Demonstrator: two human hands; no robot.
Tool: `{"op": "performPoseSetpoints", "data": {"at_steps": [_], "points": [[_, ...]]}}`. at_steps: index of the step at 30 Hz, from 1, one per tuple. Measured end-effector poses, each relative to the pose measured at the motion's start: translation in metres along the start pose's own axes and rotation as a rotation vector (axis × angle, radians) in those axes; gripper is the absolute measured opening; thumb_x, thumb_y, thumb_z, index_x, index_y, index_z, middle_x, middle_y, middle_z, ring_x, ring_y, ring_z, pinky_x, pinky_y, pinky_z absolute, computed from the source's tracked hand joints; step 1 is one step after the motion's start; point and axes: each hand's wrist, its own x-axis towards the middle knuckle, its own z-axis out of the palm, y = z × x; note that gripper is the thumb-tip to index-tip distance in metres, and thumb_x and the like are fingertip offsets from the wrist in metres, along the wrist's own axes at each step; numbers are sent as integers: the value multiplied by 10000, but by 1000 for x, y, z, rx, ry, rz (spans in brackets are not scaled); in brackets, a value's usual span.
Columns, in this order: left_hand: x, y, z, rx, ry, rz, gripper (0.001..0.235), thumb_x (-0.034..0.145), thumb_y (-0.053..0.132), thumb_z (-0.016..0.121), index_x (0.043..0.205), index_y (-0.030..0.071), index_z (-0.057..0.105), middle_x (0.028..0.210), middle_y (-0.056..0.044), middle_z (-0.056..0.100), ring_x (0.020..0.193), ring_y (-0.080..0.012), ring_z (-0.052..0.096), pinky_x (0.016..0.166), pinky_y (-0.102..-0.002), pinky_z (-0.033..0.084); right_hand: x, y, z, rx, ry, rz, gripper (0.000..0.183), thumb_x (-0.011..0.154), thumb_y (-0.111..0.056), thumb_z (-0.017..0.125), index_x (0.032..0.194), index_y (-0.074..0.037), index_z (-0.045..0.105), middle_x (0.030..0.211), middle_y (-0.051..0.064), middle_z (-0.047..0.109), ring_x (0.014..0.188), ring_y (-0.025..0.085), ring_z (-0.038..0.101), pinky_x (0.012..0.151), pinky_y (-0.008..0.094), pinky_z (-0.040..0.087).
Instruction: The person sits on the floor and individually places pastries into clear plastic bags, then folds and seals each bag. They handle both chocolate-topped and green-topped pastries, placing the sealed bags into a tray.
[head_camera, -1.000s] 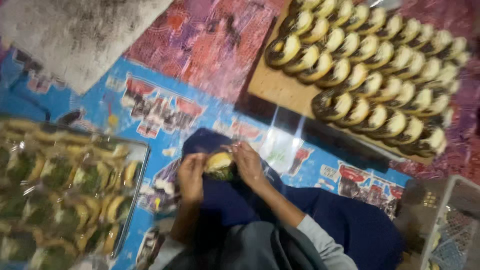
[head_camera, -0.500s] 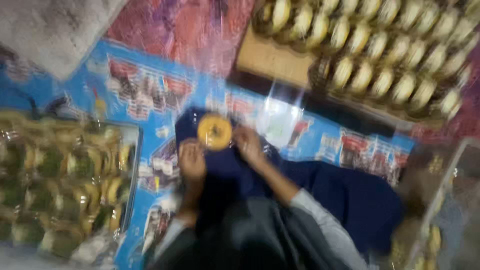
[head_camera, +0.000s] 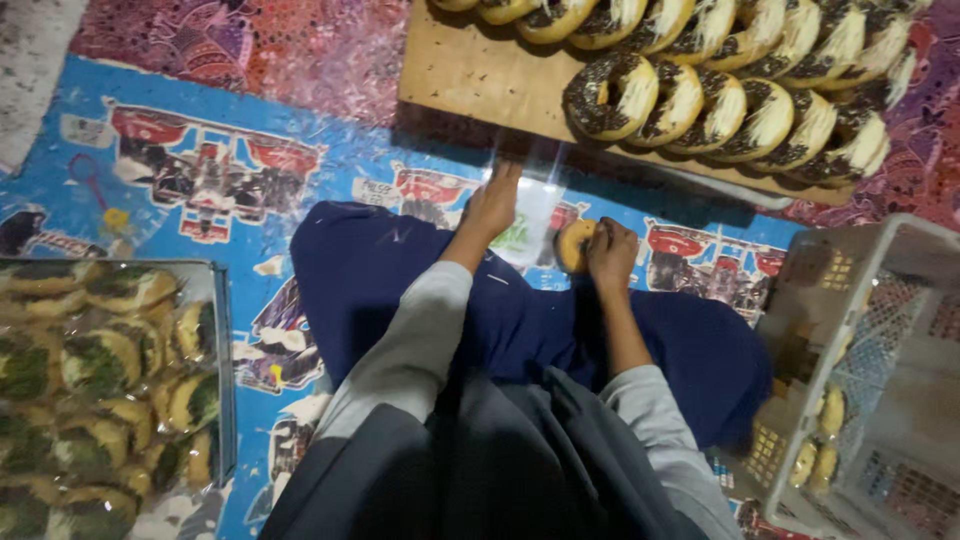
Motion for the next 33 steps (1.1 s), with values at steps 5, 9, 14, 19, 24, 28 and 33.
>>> {"op": "performPoseSetpoints", "data": {"at_steps": [5,9,14,19,24,28,33], "points": [[-8,-18,15,128,6,56,193,867,-18,583,1021,76,651,1212,-149,639,943,-400,698,759,-500,562,9,-44,10,-30,70,-302,507,993,-325,683,1340,39,614,1413,361,518,1307,483,478,1103,508,382],[-27,14,-16,21,111,179,186,869,7,610,1032,74,670,1204,-134,649,897,-384,702,724,-490,557,48,-69,32,124,-134,-167,714,927,-370,821,1338,135,528,1370,379,517,1275,424,500,1060,458,406],[-41,67,-86,-287,364,110,333,870,78,743,1166,100,591,1314,-159,590,830,-296,696,683,-406,567,54,-124,19,487,-625,-59,255,905,-151,745,1098,12,774,1038,143,787,933,170,714,864,313,557],[-29,74,-115,-463,429,-236,485,828,0,676,1294,79,569,1019,-112,751,692,-177,716,633,-333,558,13,-202,-56,433,-456,-377,126,911,-67,747,1021,-9,767,1001,100,791,893,179,745,811,312,579],[-29,86,-115,-518,538,-214,202,951,18,667,1149,59,661,868,-98,754,722,-158,745,651,-303,566,-24,-251,-105,265,-47,-641,198,917,-63,723,1105,-9,756,1156,163,752,1071,316,745,925,386,594],[-63,131,-121,-610,391,147,76,938,28,707,1010,46,691,1143,-131,785,857,-169,756,749,-304,610,-31,-245,-104,205,-249,-561,301,1008,-1,671,1303,-61,663,1511,148,651,1317,311,659,1055,354,575],[-65,157,-153,-1088,563,126,579,847,100,720,1368,208,491,1344,48,539,1179,-167,614,1026,-317,524,-17,-248,-101,260,-228,-721,620,952,-87,759,1499,-19,475,1546,266,470,1449,414,466,1133,455,464]]}}
